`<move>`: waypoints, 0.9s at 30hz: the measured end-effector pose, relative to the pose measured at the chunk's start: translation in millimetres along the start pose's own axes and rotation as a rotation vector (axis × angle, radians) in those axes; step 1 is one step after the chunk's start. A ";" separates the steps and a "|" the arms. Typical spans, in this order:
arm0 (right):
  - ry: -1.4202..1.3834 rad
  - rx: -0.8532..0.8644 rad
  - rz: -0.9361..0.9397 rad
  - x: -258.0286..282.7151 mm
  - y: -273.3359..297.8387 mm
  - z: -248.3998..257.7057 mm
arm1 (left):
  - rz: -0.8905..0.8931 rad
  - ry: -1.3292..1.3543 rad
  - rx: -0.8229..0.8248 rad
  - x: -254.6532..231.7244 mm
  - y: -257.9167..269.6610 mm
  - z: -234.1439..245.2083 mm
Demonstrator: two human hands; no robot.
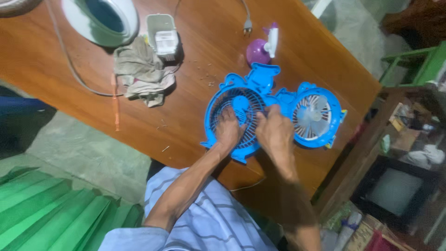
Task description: The person assembles a blue electric fan on a wooden table. They attach the front grill to the fan housing and secure it using a screwdriver and screws.
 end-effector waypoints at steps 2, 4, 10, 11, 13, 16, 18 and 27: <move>-0.058 -0.069 0.026 -6.8 -4.0 -1.1 | 0.004 -0.011 -0.015 3.2 -8.5 -2.3; -0.038 -0.197 0.141 -9.0 -8.8 -3.0 | -0.017 -0.036 -0.040 5.4 -7.2 -6.9; -0.017 -0.154 0.134 -25.7 11.9 6.1 | -0.007 -0.031 0.037 -2.0 -5.2 6.5; -0.099 -0.225 0.193 -27.5 21.3 13.0 | -0.011 -0.021 0.057 -4.0 -1.5 10.9; -0.222 -0.325 0.247 -29.7 42.6 19.0 | -0.019 0.005 0.064 -5.1 4.4 23.9; -0.476 -0.342 0.169 -43.4 65.2 20.2 | -0.157 0.067 0.020 -6.2 19.8 44.4; -0.823 -0.257 0.023 -57.5 70.5 3.9 | -0.270 0.121 -0.068 -0.5 39.7 57.5; -1.356 -0.283 0.008 -79.4 94.0 -70.9 | -0.229 0.239 -0.530 126.7 109.2 140.5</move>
Point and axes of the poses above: each hand's wrist, its own y-axis away from the middle knuckle, its own z-axis out of the back of the hand, x = y × z, the point moved 4 cm from there along -y, towards the middle knuckle, and after that the axes turned 4 degrees about x, right-handed, at the moved point
